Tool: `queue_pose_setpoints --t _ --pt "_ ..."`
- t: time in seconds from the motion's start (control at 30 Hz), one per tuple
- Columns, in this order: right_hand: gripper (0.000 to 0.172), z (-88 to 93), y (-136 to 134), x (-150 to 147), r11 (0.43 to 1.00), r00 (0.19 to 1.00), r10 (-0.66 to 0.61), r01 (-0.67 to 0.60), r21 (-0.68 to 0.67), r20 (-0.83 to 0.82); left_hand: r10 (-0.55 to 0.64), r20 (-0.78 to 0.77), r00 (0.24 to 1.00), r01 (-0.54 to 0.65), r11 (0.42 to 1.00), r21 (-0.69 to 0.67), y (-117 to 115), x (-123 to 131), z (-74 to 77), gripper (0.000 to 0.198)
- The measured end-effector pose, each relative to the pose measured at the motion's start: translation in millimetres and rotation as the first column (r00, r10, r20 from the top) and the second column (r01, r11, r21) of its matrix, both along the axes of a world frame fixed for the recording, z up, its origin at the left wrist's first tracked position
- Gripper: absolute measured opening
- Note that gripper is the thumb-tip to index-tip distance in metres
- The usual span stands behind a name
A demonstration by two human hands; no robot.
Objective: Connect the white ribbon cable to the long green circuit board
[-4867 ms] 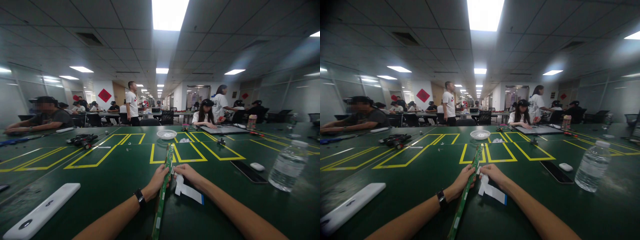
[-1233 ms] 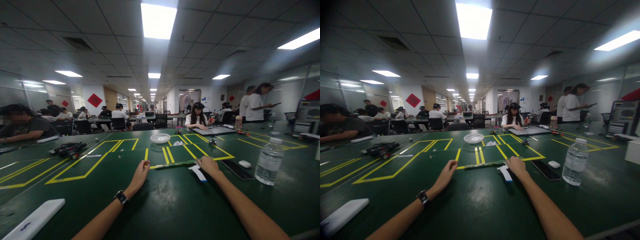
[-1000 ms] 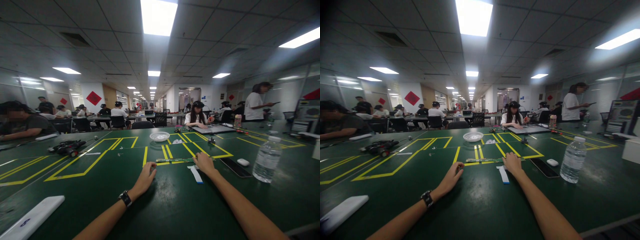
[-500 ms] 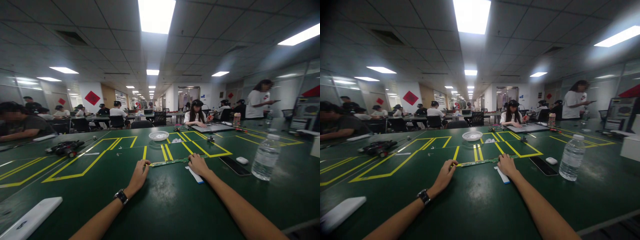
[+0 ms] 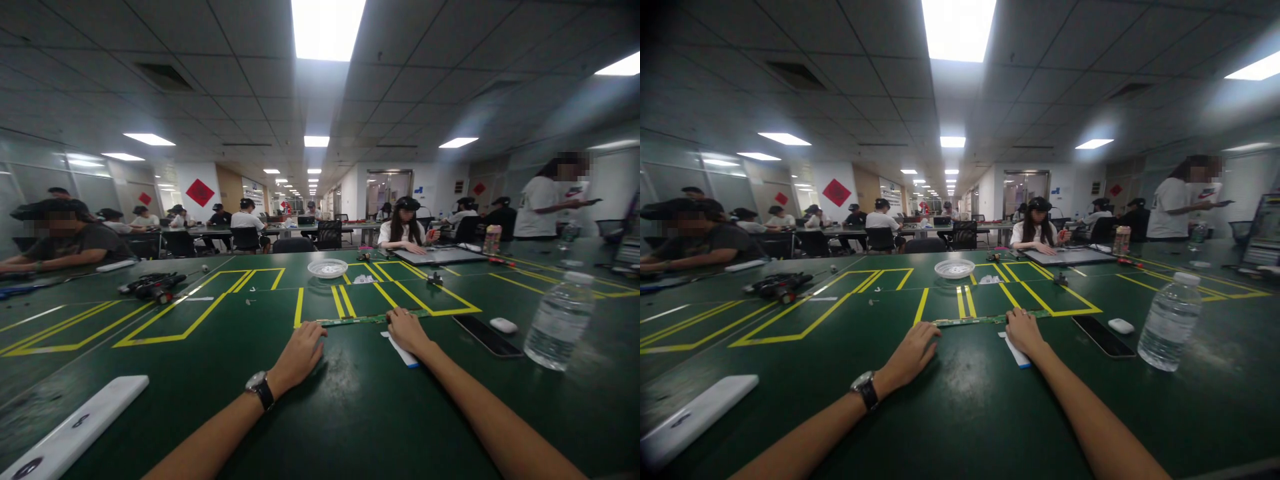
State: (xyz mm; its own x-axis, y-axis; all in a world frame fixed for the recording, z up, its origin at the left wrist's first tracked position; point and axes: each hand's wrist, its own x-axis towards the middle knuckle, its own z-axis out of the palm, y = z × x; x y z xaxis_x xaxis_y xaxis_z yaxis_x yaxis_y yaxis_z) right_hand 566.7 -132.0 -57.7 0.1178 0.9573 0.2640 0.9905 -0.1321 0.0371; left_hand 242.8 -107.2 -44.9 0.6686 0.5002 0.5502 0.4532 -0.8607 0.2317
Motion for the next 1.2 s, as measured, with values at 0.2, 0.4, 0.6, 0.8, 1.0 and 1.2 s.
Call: queue_pose_setpoints --t 0.2,0.4,0.6,0.8,1.0,1.2 --pt "0.059 -11.5 4.7 6.7 0.995 0.995 -0.1 0.1 -0.006 -0.007 0.02 -0.013 1.0 -0.02 1.0 -0.009 -0.2 -0.3 -0.4 0.023" --pt "0.052 -7.1 7.2 13.2 0.998 0.999 -0.007 0.005 0.067 0.032 0.017 -0.034 0.999 -0.018 1.0 -0.022 0.2 0.4 -1.1 0.022" --pt "0.038 7.0 5.0 35.7 0.99 0.984 -0.059 0.036 0.138 0.167 0.011 -0.071 0.997 -0.013 0.999 -0.033 -1.1 0.7 -0.5 0.021" --pt "0.042 15.9 33.7 18.9 0.999 0.992 0.002 -0.009 0.052 0.129 -0.008 -0.137 0.991 0.0 0.998 -0.055 0.9 1.7 -2.1 0.021" --pt "0.054 12.4 88.4 -28.1 0.997 0.997 0.007 -0.012 -0.07 -0.073 -0.024 -0.186 0.982 0.013 0.998 -0.059 3.1 0.6 -5.6 0.02" --pt "0.057 0.2 104.8 -36.9 0.988 0.988 -0.062 0.04 -0.151 -0.14 -0.015 -0.214 0.977 0.005 0.999 -0.046 2.8 1.5 -5.0 0.019"
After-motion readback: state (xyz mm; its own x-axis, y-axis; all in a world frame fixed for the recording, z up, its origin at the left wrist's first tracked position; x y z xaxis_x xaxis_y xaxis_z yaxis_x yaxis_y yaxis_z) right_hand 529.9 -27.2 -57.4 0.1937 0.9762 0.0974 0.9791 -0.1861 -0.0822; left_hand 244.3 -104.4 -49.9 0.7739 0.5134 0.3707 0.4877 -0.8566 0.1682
